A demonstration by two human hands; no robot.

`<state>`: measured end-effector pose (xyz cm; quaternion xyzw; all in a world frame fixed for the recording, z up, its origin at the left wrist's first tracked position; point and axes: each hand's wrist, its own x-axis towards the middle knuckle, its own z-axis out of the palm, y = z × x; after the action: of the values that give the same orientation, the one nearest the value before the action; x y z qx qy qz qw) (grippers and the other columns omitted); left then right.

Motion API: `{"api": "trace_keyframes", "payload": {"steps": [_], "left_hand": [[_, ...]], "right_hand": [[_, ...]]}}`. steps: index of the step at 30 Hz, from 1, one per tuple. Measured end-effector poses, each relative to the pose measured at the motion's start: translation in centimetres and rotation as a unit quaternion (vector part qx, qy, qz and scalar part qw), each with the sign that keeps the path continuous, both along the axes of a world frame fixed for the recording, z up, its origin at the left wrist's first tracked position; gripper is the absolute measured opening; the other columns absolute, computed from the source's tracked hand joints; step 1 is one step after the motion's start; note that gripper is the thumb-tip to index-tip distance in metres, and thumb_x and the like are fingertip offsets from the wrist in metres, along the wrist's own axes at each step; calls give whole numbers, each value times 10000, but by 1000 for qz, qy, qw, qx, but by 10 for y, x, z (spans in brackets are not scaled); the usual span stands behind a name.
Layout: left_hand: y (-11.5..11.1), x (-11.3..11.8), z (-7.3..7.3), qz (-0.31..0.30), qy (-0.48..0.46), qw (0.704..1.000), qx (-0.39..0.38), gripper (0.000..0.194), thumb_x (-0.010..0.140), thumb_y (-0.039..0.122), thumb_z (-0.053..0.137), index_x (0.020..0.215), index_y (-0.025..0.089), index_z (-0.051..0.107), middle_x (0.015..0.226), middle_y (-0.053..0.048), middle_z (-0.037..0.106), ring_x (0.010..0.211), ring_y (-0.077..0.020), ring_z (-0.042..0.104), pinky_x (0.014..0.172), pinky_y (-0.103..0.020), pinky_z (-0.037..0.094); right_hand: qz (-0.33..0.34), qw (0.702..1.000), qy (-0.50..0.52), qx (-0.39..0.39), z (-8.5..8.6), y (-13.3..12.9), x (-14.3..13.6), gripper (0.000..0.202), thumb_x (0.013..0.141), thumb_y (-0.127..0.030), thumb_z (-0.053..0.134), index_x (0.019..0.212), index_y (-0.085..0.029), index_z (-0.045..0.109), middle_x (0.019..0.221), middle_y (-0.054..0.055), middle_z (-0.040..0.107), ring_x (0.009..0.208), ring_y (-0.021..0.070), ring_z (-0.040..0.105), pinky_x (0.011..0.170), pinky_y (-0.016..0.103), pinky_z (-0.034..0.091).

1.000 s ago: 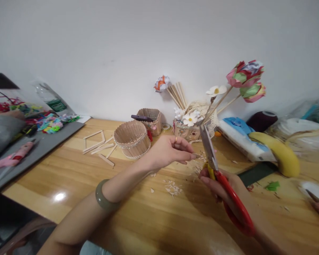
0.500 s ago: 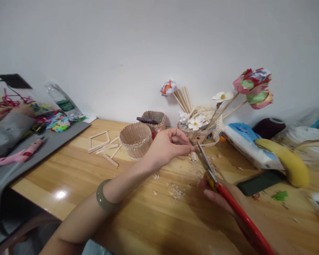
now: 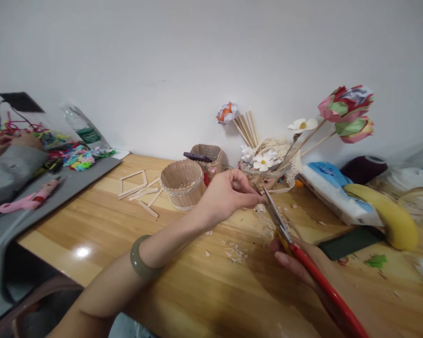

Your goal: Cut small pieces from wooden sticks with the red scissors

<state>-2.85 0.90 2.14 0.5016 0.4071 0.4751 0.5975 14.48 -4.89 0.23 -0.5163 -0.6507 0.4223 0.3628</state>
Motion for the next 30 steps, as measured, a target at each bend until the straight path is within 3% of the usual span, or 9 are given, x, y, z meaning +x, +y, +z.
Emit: {"api": "trace_keyframes", "payload": {"steps": [4,9,15,18,21,26,30], "left_hand": [[-1,1,-1,1,-10,1000,-8,331,507,79,729,581,160,417,576,28,613,531,-75,564,558,-226,432],[-1,1,1,-1,-8,1000,-22,303,510,58,733,608,149,461,529,43,595,495,-68,550,536,-214,427],[-3,4,1,-1,-10,998,-63,215,541,20,719,668,111,571,548,30,611,513,-63,556,564,-211,450],[-6,7,-2,-19,-4,996,-85,173,560,21,715,667,99,605,531,29,603,504,-60,547,553,-203,444],[-8,9,-4,-35,-7,994,-102,133,575,43,721,643,90,617,522,23,604,495,-55,543,552,-197,448],[-8,10,-2,-31,-29,993,-110,93,598,75,717,634,87,633,541,13,623,506,-53,561,548,-182,462],[-8,9,-1,-39,-33,992,-112,96,580,67,721,607,90,632,530,12,625,505,-58,568,553,-185,471]], "right_hand": [[26,999,15,-38,-2,1,4,384,654,-593,653,523,-243,568,472,11,548,428,186,496,393,306,399],[41,997,24,-68,4,-1,6,408,652,-628,632,529,-246,563,496,21,540,452,192,479,428,322,386],[20,999,-33,-17,-34,4,11,419,712,-629,563,561,-239,534,515,4,506,480,181,462,439,302,351],[32,998,-58,-13,-44,6,17,438,745,-641,518,617,-222,530,532,-9,479,470,153,420,434,280,335],[62,995,-77,-25,-42,7,19,480,740,-681,490,658,-210,537,530,-21,450,457,132,386,416,258,322],[61,997,-46,-9,-31,6,17,372,758,-592,549,680,-228,572,586,14,551,541,188,515,519,302,427],[48,998,-28,7,-24,6,14,312,713,-548,620,661,-240,608,595,33,598,532,216,558,472,309,443]]}}
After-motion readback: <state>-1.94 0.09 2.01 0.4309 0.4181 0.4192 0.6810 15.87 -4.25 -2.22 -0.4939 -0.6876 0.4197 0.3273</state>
